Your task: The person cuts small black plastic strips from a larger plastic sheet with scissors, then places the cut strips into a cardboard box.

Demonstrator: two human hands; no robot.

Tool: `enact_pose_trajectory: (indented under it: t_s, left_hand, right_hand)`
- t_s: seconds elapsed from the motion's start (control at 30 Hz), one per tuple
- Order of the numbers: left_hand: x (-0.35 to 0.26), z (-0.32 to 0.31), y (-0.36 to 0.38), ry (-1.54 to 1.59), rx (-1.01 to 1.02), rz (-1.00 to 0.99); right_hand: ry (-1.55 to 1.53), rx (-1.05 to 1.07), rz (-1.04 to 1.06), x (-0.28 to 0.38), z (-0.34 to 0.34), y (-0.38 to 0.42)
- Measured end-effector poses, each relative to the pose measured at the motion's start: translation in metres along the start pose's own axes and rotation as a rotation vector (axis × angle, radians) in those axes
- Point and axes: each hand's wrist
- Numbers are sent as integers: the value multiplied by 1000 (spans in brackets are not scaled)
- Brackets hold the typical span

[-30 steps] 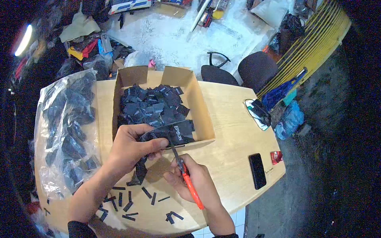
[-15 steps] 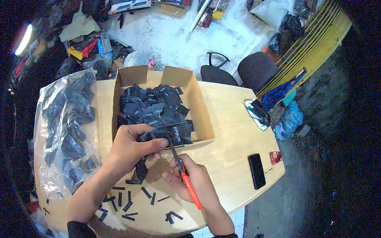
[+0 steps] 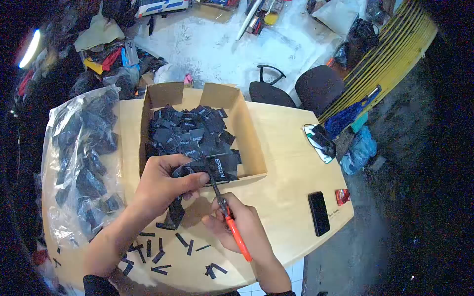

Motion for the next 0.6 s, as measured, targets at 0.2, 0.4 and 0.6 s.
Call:
enact_pose_trajectory:
  t_s: [0.2,0.4,0.6]
  left_hand:
    - [-1,0,0,-2,-6,21]
    - [1,0,-2,-1,-6,21]
    - [0,0,-1,50,-5,13]
  right_hand:
    - [-30,35,-47,2,2,2]
    - [-1,-6,-23,2,-1,1]
    - [65,-41,0,-4,-2,-1]
Point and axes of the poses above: each hand's wrist, its own y-axis away from the middle knuckle, its own z-axis out of the back of the hand, x = y × z, and after that the axes turned 7 degrees about x, right-handed
